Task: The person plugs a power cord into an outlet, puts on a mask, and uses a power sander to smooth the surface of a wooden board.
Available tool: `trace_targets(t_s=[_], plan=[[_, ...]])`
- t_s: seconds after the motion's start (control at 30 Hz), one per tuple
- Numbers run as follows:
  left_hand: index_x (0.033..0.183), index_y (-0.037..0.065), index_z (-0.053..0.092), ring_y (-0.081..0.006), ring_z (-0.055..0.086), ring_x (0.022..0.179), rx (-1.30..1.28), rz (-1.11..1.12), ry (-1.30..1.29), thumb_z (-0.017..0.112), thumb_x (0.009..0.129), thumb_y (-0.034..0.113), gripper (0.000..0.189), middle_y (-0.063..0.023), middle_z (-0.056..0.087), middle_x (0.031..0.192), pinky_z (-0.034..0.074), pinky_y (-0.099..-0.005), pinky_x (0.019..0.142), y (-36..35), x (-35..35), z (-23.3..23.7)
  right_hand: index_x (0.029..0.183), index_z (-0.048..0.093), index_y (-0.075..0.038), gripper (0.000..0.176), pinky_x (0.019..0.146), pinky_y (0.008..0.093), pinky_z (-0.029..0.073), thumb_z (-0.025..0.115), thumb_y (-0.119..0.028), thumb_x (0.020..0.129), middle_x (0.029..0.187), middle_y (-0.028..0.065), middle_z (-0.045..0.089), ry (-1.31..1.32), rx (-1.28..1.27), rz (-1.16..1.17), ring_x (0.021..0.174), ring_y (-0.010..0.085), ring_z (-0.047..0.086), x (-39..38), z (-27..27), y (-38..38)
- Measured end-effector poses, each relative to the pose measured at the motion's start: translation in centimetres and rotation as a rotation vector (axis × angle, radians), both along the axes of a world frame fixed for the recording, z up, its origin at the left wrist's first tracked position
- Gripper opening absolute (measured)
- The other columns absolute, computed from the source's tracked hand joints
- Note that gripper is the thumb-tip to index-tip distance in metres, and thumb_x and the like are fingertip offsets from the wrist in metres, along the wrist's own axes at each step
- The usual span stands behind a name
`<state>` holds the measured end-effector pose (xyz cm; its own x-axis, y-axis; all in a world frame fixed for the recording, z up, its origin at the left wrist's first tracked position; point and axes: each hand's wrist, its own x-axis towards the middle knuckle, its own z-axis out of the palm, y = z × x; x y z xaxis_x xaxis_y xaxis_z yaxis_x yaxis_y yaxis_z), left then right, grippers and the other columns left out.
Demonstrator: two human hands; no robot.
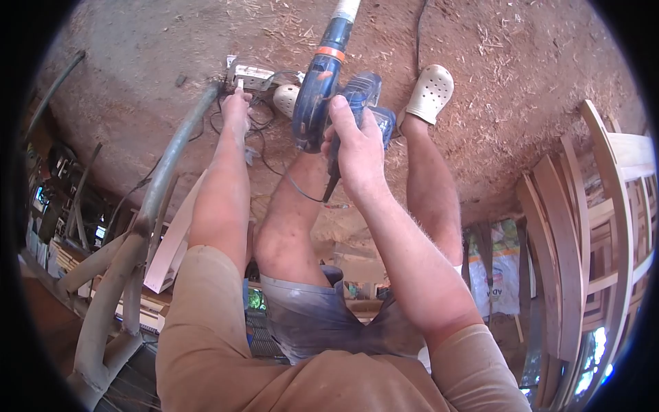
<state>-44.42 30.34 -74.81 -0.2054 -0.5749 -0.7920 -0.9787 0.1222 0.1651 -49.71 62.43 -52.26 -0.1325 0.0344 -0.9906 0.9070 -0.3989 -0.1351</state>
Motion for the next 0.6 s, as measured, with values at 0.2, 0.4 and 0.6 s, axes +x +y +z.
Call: trace_targets(t_s=[0.2, 0.4, 0.6], plan=[[0.092, 0.005, 0.059, -0.009, 0.033, 0.038, 0.389, 0.841, 0.226, 0.057, 0.096, 0.019, 0.015, 0.0003, 0.051, 0.062, 0.027, -0.0251, 0.034, 0.3, -5.2, 6.4, 0.108, 0.056, -0.007, 0.045, 0.057, 0.0311, 0.05, 0.058, -0.052, 0.101, 0.081, 0.005, 0.059, 0.033, -0.022, -0.04, 0.062, 0.0165, 0.058, 0.0, -0.2, -0.2], [0.084, -0.001, 0.067, -0.0273, 0.065, 0.059, 0.007, -0.504, -0.019, 0.081, 0.076, 0.036, 0.04, -0.0119, 0.069, 0.076, 0.052, -0.0404, 0.054, 2.2, -3.5, 6.8, 0.109, 0.056, -0.007, 0.045, 0.058, 0.0309, 0.05, 0.057, -0.052, 0.102, 0.082, 0.0046, 0.059, 0.018, 0.012, -0.066, 0.062, 0.0158, 0.058, 0.0, -0.4, -0.3], [0.098, 0.002, 0.075, -0.0452, 0.067, 0.102, -0.156, -1.288, 0.231, 0.06, 0.087, 0.019, 0.025, -0.0261, 0.07, 0.108, 0.054, -0.0514, 0.09, 11.2, -5.3, 3.0, 0.11, 0.056, -0.007, 0.042, 0.057, 0.031, 0.05, 0.058, -0.048, 0.102, 0.079, 0.0048, 0.059, -0.022, 0.009, -0.164, 0.062, 0.0158, 0.059, -0.2, -0.6, 0.4]])
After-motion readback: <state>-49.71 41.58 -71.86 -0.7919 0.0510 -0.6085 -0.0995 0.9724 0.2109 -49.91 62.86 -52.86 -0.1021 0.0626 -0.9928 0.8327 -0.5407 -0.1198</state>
